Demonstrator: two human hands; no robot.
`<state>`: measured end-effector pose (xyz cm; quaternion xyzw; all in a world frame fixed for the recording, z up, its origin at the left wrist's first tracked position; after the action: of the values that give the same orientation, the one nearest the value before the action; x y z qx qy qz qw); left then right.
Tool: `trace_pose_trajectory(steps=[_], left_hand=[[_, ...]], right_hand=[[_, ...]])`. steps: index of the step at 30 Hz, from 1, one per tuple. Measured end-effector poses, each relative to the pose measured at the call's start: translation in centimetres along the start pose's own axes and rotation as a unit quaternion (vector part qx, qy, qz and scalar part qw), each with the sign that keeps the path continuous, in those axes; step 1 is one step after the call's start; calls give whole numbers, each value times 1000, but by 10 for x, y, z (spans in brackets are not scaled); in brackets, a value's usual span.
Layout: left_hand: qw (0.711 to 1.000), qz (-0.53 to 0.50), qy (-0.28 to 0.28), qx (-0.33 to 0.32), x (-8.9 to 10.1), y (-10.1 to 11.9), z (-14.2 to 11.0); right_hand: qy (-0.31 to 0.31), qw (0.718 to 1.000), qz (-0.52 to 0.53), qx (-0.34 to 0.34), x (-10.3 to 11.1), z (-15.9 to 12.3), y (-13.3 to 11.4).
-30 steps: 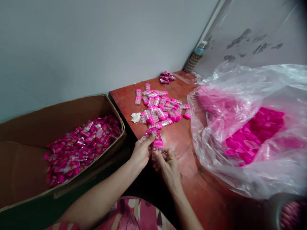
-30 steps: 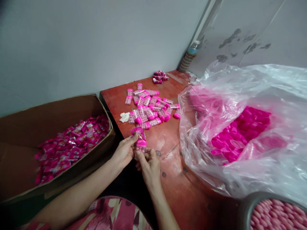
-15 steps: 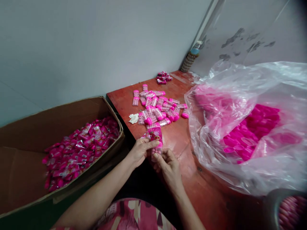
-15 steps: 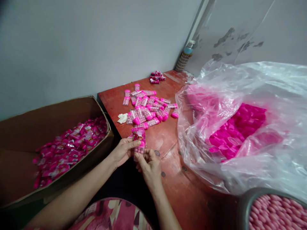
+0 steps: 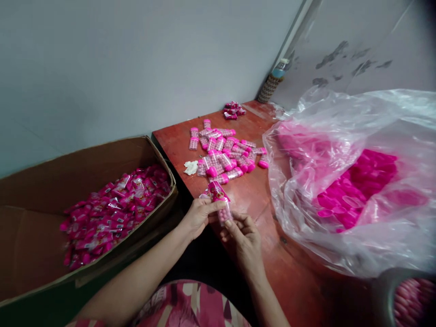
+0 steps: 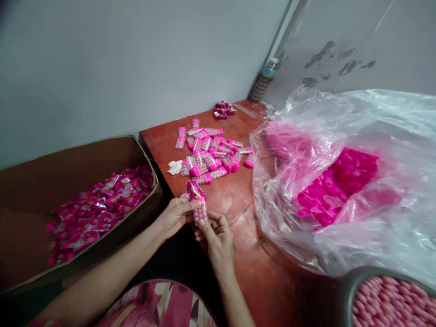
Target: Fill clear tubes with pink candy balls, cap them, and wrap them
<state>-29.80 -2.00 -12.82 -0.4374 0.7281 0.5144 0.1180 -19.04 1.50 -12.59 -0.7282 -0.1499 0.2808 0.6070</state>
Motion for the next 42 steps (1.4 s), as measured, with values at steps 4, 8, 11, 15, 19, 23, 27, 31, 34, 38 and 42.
trace_pose_trajectory(steps=[4,8,11,15,19,23,27,31,34,38,42], left_hand=[[1000,-5,-3,1,-3,-1,-5],[1000,-19,-4,-2,-4,2,-12],[994,12,-103,38,-17,-5,-20],[992,8,-113,56,-13,-13,-27],[998,-23,-49,20,5,0,-33],[979,-88,89,-159,45,47,-45],[950,71,191,-237,63,68,-40],[918,255,180,-246,48,59,-12],[906,290,173,-257,44,50,2],[890,311,168,-287,45,48,6],[871,331,176,-318,40,47,-2]], right_hand=[[17,998,-53,33,3,-4,-7],[0,1000,4,-1,1,-3,-3],[-1,998,59,-16,1,-2,0],[12,999,47,-10,-4,2,1],[-14,1000,25,-6,-19,10,-4],[-12,1000,-7,15,-15,15,-15],[14,999,-43,17,1,18,-15],[-3,998,-68,3,2,17,-11],[-22,997,-78,-8,-1,18,-10],[-25,995,-94,-1,0,26,-8],[3,997,-81,9,-1,39,-3]])
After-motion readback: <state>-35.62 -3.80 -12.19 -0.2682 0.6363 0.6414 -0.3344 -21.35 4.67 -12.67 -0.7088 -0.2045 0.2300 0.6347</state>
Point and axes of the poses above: each hand's wrist, its own z-axis towards the middle knuckle, its own x-axis out of the back of the hand, y = z × x, the point moved 8 cm from there along z, towards the middle knuckle, and after that the axes turned 5 degrees about x, right-handed, at the moved point
